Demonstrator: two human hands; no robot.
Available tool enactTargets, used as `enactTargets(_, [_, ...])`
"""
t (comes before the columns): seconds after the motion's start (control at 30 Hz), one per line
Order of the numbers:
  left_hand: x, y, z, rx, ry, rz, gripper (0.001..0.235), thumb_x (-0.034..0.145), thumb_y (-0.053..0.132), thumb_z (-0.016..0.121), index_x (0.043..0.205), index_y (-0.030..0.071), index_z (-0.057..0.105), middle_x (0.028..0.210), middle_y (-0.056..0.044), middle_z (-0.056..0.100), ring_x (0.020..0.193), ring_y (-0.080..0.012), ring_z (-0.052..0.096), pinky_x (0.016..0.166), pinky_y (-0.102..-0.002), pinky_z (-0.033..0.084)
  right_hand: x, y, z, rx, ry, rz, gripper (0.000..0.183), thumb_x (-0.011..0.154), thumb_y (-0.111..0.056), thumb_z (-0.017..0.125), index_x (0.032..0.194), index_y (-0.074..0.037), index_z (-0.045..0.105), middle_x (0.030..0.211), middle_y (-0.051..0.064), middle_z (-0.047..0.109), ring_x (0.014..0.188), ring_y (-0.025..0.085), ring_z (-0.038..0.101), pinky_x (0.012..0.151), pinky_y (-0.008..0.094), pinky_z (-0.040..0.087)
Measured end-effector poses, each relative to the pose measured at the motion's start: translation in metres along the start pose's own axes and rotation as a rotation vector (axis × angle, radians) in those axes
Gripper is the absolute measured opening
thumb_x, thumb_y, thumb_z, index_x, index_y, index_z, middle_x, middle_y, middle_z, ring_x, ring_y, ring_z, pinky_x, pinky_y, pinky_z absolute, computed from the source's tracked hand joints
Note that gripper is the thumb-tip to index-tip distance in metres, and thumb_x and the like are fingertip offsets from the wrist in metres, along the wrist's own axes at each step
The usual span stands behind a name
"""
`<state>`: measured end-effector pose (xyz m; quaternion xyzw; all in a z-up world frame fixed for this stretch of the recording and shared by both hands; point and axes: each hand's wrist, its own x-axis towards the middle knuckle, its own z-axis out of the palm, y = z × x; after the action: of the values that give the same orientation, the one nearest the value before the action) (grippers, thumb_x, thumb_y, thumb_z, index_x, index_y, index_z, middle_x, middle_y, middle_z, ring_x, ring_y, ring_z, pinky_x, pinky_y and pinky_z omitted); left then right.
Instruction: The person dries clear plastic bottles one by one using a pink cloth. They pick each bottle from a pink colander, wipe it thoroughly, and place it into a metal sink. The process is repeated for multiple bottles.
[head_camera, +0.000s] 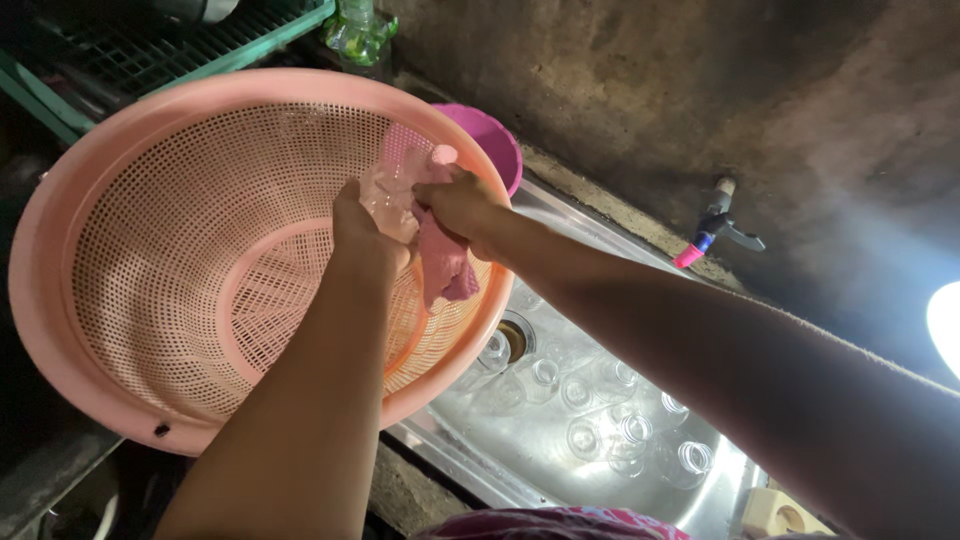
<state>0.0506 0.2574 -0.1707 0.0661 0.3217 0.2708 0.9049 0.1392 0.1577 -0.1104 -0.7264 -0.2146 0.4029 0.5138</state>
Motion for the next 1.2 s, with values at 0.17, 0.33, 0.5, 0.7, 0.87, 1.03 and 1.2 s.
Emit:
enactTargets(0.17, [0.033,0.009,-0.002,0.096,-0.03,-0.034,0.063,0.099,0.065,0.032,0.139,0.024,0.059,0.137,-0.002,0.066,0.121,-0.0242,0.056,0.091,-0.041,0.046,0.0,0.004,0.005,-0.135,0.177,-0.063,0.045,0.092,-0.022,0.067,0.135,-0.011,0.057,0.092,0.008,0.071,0.07,0.016,0.069,0.054,0.033,0.057])
enactTargets(0.33, [0.043,0.009,0.01,0.118,0.054,-0.069,0.065,0.099,0.066,0.034,0.143,0.023,0.055,0.143,-0.006,0.061,0.127,-0.0288,0.058,0.098,-0.051,0.049,-0.002,0.005,-0.002,-0.022,0.131,-0.003,0.047,0.092,-0.021,0.066,0.137,-0.01,0.058,0.066,0.006,0.061,0.043,0.013,0.051,0.035,0.032,0.041])
enactTargets(0.5, [0.035,0.007,0.018,0.164,0.076,-0.083,0.068,0.096,0.067,0.032,0.145,0.025,0.053,0.146,-0.003,0.058,0.129,-0.0293,0.054,0.102,-0.057,0.043,-0.007,0.002,-0.004,-0.057,0.147,0.014,0.049,0.092,-0.022,0.067,0.139,-0.011,0.055,0.064,0.007,0.06,0.041,0.013,0.047,0.034,0.031,0.038])
enactTargets(0.7, [0.022,0.003,0.021,0.176,0.115,-0.03,0.079,0.096,0.069,0.031,0.157,0.02,0.039,0.163,-0.009,0.034,0.149,-0.0339,0.035,0.118,-0.056,0.031,-0.02,-0.018,-0.005,-0.075,0.349,-0.033,0.041,0.095,-0.022,0.062,0.133,-0.007,0.059,0.072,0.009,0.067,0.044,0.014,0.061,0.036,0.033,0.048])
enactTargets(0.87, [0.021,0.005,0.023,0.182,0.103,-0.049,0.084,0.098,0.067,0.035,0.163,0.019,0.016,0.17,-0.012,0.02,0.156,-0.0308,0.024,0.123,-0.052,0.029,-0.027,-0.029,-0.017,0.062,0.281,-0.157,0.035,0.093,-0.019,0.06,0.124,-0.002,0.063,0.069,0.014,0.065,0.037,0.02,0.051,0.031,0.038,0.037])
enactTargets(1.03, [0.02,0.003,0.022,0.185,0.07,-0.044,0.08,0.099,0.061,0.037,0.163,0.02,0.016,0.17,-0.012,0.017,0.156,-0.0306,0.023,0.123,-0.054,0.026,-0.032,-0.029,-0.017,0.023,0.298,-0.277,0.035,0.093,-0.019,0.066,0.124,-0.003,0.064,0.075,0.005,0.069,0.049,0.008,0.061,0.043,0.028,0.049])
enactTargets(1.2, [0.008,0.002,0.027,0.207,0.088,-0.042,0.075,0.097,0.058,0.035,0.161,0.022,0.022,0.169,-0.01,0.023,0.154,-0.0306,0.025,0.122,-0.058,0.026,-0.045,-0.034,-0.016,0.008,0.276,-0.112,0.04,0.093,-0.02,0.06,0.127,0.0,0.064,0.062,0.013,0.062,0.034,0.019,0.05,0.031,0.038,0.037])
